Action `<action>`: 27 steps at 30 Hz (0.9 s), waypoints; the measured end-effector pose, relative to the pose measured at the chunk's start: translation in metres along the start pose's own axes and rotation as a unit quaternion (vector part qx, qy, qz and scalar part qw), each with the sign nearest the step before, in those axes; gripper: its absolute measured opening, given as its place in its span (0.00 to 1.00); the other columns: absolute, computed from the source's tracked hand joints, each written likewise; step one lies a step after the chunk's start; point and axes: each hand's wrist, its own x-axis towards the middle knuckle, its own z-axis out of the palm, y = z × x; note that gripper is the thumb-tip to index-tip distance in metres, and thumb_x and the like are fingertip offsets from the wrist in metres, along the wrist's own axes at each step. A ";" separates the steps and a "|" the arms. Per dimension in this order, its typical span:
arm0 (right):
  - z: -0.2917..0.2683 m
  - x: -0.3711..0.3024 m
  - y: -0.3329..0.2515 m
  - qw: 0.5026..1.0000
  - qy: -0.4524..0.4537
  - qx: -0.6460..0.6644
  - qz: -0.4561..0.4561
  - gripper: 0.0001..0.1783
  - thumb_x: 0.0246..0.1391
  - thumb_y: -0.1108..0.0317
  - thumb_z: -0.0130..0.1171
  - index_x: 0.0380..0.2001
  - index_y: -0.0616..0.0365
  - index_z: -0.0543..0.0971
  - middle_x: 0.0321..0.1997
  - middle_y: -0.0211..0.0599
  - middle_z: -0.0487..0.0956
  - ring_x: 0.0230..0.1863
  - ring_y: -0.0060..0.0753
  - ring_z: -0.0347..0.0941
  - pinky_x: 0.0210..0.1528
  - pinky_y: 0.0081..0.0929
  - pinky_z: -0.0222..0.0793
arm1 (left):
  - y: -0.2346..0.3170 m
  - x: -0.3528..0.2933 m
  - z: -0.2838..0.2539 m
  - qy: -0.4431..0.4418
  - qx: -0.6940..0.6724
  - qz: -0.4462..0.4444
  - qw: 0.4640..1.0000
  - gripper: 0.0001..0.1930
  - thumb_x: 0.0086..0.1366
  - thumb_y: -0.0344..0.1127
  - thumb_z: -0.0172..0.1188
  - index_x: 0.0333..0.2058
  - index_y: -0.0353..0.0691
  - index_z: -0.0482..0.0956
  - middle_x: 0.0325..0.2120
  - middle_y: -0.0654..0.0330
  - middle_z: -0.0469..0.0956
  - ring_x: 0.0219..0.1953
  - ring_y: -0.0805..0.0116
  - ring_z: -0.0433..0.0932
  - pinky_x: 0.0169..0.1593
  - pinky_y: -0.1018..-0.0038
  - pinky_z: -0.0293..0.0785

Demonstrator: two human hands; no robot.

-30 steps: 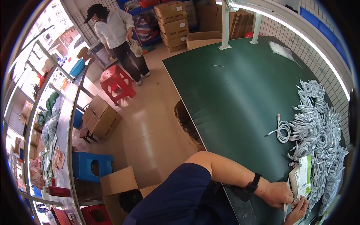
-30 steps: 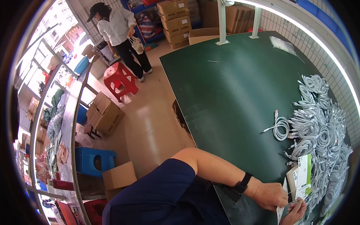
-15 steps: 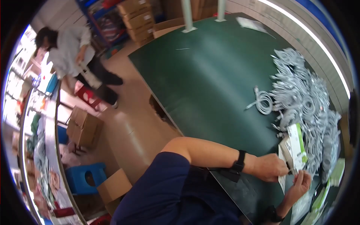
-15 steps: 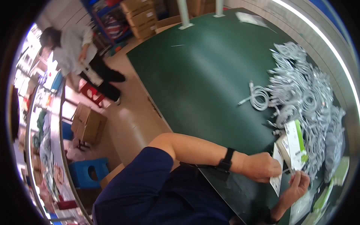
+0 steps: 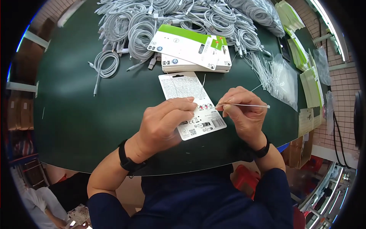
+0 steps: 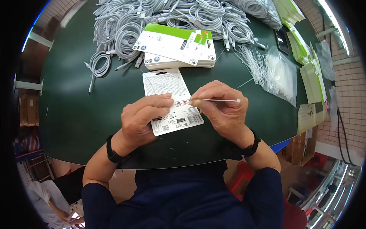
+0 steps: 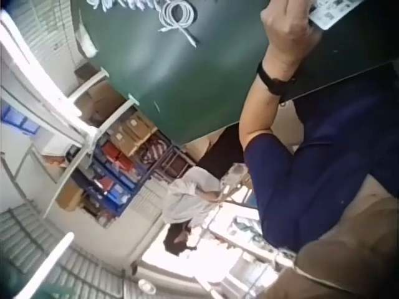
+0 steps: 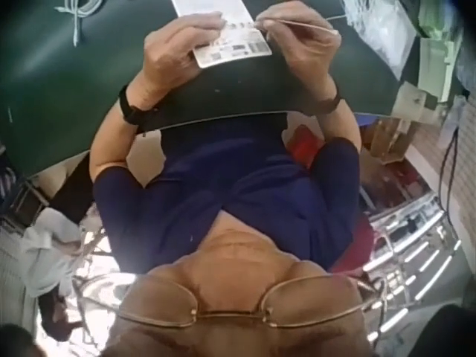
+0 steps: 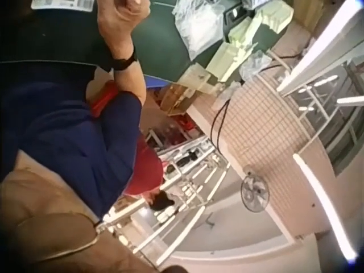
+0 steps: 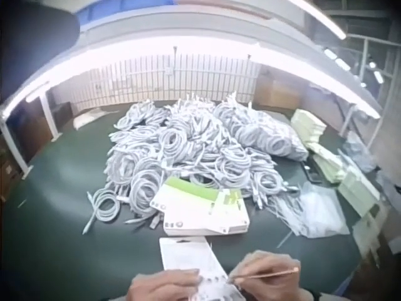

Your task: The person packages a cable by hand, placing it onto a cardboard backing and threading a zip tie through the card and around the cable. They pull the tie tight to secure the cable and set the finished package onto a stack.

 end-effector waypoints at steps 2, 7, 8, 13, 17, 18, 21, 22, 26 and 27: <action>-0.003 0.000 -0.001 0.999 -0.031 -0.029 -0.026 0.09 0.55 0.85 0.65 0.37 0.62 0.80 0.37 0.47 0.82 0.36 0.33 0.81 0.35 0.25 0.76 | 0.003 0.001 0.002 0.017 -0.002 -0.002 1.000 0.15 0.47 0.24 0.75 0.31 0.39 0.79 0.37 0.55 0.86 0.43 0.55 0.88 0.40 0.69 0.86; -0.003 0.001 0.001 0.987 -0.103 -0.091 -0.089 0.11 0.52 0.84 0.68 0.37 0.61 0.80 0.38 0.50 0.84 0.36 0.35 0.81 0.36 0.27 0.76 | 0.004 -0.002 0.002 0.019 -0.001 -0.009 1.000 0.14 0.47 0.23 0.74 0.32 0.38 0.79 0.36 0.56 0.86 0.42 0.55 0.88 0.39 0.70 0.85; -0.003 0.001 0.001 0.987 -0.104 -0.091 -0.087 0.12 0.51 0.84 0.69 0.37 0.61 0.80 0.38 0.50 0.84 0.36 0.35 0.81 0.36 0.28 0.76 | 0.004 -0.001 0.000 0.020 0.000 -0.009 1.000 0.14 0.47 0.23 0.74 0.32 0.38 0.79 0.36 0.56 0.86 0.42 0.55 0.88 0.39 0.70 0.85; 0.002 0.001 -0.003 0.989 -0.100 -0.078 -0.077 0.11 0.51 0.84 0.69 0.36 0.61 0.80 0.37 0.50 0.84 0.35 0.35 0.81 0.36 0.27 0.76 | 0.005 -0.003 -0.004 0.011 -0.025 -0.041 0.999 0.16 0.47 0.27 0.79 0.32 0.38 0.79 0.38 0.54 0.86 0.44 0.54 0.88 0.45 0.67 0.85; 0.005 0.002 -0.003 0.984 -0.107 -0.112 -0.093 0.11 0.51 0.84 0.69 0.36 0.61 0.81 0.37 0.49 0.85 0.35 0.35 0.82 0.36 0.28 0.77 | 0.003 -0.003 -0.002 0.015 -0.022 -0.042 0.999 0.16 0.45 0.25 0.77 0.31 0.40 0.79 0.37 0.58 0.86 0.43 0.58 0.88 0.40 0.70 0.85; 0.005 0.002 -0.004 0.984 -0.106 -0.112 -0.087 0.10 0.51 0.84 0.69 0.35 0.61 0.81 0.36 0.49 0.85 0.35 0.35 0.82 0.36 0.28 0.77 | 0.003 -0.003 -0.003 0.013 -0.025 -0.050 0.998 0.16 0.44 0.26 0.77 0.31 0.40 0.79 0.37 0.59 0.86 0.43 0.59 0.88 0.40 0.69 0.85; 0.005 0.004 -0.005 0.985 -0.105 -0.111 -0.075 0.10 0.51 0.83 0.70 0.35 0.61 0.81 0.35 0.49 0.85 0.35 0.35 0.82 0.36 0.28 0.78 | 0.006 -0.002 -0.005 0.004 -0.029 -0.067 0.997 0.16 0.45 0.26 0.78 0.31 0.40 0.79 0.37 0.57 0.86 0.44 0.58 0.88 0.43 0.69 0.85; 0.005 0.004 -0.006 0.985 -0.110 -0.117 -0.064 0.10 0.51 0.83 0.70 0.35 0.61 0.82 0.35 0.49 0.85 0.35 0.36 0.82 0.37 0.28 0.78 | 0.007 -0.002 -0.006 -0.004 -0.034 -0.076 0.996 0.15 0.47 0.26 0.78 0.31 0.39 0.80 0.37 0.55 0.86 0.44 0.56 0.88 0.45 0.68 0.85; 0.005 0.006 -0.007 0.983 -0.123 -0.135 -0.037 0.09 0.50 0.82 0.71 0.34 0.62 0.82 0.34 0.47 0.85 0.35 0.36 0.83 0.37 0.28 0.78 | 0.009 -0.002 -0.005 -0.014 -0.046 -0.094 0.994 0.14 0.48 0.26 0.79 0.30 0.38 0.80 0.37 0.52 0.86 0.45 0.55 0.87 0.47 0.68 0.84; 0.005 0.007 -0.007 0.982 -0.126 -0.139 -0.032 0.09 0.50 0.82 0.71 0.34 0.62 0.82 0.34 0.47 0.86 0.35 0.36 0.83 0.38 0.28 0.78 | 0.009 -0.003 -0.005 -0.015 -0.050 -0.099 0.994 0.14 0.48 0.26 0.79 0.30 0.38 0.80 0.37 0.52 0.86 0.45 0.56 0.87 0.47 0.68 0.84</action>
